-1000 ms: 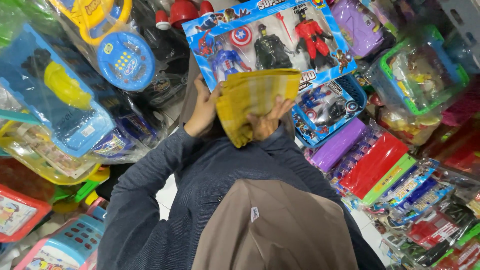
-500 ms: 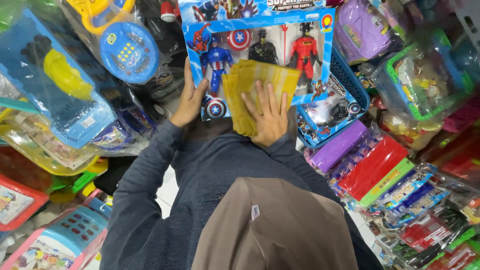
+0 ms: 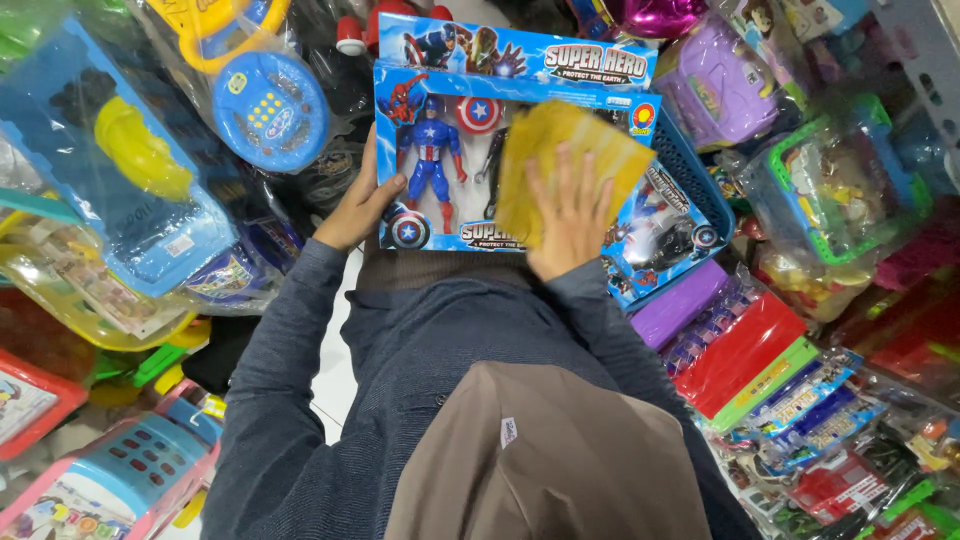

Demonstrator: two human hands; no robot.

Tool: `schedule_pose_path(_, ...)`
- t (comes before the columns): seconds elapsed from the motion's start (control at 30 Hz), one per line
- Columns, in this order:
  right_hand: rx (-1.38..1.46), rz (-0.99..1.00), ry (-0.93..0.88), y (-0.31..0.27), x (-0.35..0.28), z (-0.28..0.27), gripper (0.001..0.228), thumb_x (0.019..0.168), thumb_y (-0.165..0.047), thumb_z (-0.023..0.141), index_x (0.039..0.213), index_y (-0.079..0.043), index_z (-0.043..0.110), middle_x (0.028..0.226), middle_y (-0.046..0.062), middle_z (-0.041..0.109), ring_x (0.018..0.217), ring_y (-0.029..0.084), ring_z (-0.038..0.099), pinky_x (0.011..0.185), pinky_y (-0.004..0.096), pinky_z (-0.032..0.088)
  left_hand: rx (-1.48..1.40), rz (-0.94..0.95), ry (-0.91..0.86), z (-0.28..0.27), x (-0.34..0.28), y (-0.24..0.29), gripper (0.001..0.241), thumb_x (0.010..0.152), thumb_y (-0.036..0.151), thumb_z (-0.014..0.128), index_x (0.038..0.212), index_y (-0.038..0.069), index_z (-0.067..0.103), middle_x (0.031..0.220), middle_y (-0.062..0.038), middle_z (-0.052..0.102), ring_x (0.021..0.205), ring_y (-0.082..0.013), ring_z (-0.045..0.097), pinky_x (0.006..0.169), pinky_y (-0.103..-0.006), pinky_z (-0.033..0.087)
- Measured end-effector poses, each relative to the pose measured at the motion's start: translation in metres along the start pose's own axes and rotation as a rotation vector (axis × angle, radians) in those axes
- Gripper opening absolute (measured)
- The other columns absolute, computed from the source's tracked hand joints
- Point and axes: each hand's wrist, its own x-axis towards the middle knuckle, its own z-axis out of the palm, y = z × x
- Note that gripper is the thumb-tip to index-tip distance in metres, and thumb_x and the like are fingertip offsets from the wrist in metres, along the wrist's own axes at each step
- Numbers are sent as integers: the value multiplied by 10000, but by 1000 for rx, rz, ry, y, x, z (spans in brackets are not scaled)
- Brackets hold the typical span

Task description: Cleaning and wiping down toy packages in a toy store aisle.

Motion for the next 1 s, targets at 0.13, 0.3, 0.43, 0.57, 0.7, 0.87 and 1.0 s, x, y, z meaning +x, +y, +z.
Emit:
schedule_pose_path(0.13,185,162,568,33,23,20,943,888,-307,773,1685,-223,277,1747,155,98,1600,449,64,1256,697,72,3,-11,-15,11,2,12,805,1084,201,548,1672,47,20,1756,-166,85,1617,-256,101,1298,-370,143)
schedule_pose_path(0.3,-157,-37,277,-3,22,13,1003,760,-185,717,1663,-393,331,1757,129,91,1603,428,47,1259,665,87,-7,93,348,43,9,26,603,1147,187,481,1671,61,212,1734,-137,299,1593,-229,316,1309,-348,239)
schedule_pose_path(0.43,-185,-138,312,24,39,17,942,786,-194,718,1624,-433,359,1752,80,83,1603,406,21,1247,689,81,32,99,369,39,8,25,575,1139,179,438,1666,70,236,1722,-126,317,1579,-232,335,1294,-345,266)
schedule_pose_path(0.57,132,117,567,9,49,12,847,905,-303,757,1656,-325,366,1740,154,81,1582,470,7,1215,766,67,38,139,325,33,10,22,551,1170,206,406,1669,67,221,1741,-120,273,1602,-230,287,1308,-345,220)
schedule_pose_path(0.7,64,-261,316,-22,41,-8,995,692,-131,758,1580,-434,429,1726,95,78,1578,442,26,1216,746,67,-15,113,277,31,12,24,558,1165,229,375,1671,66,204,1738,-124,265,1601,-232,272,1304,-339,205)
schedule_pose_path(0.87,90,-264,424,-29,70,-4,957,782,-164,792,1616,-420,399,1764,76,74,1607,445,32,1227,754,47,-44,113,282,33,9,27,565,1169,273,354,1668,50,210,1741,-128,258,1608,-247,263,1311,-340,199)
schedule_pose_path(1.0,93,-362,411,-49,87,-24,1001,711,-197,775,1607,-449,408,1733,78,91,1576,454,36,1207,757,19,-1,166,295,31,13,11,576,1176,328,295,1664,29,227,1738,-131,266,1620,-258,242,1320,-343,176)
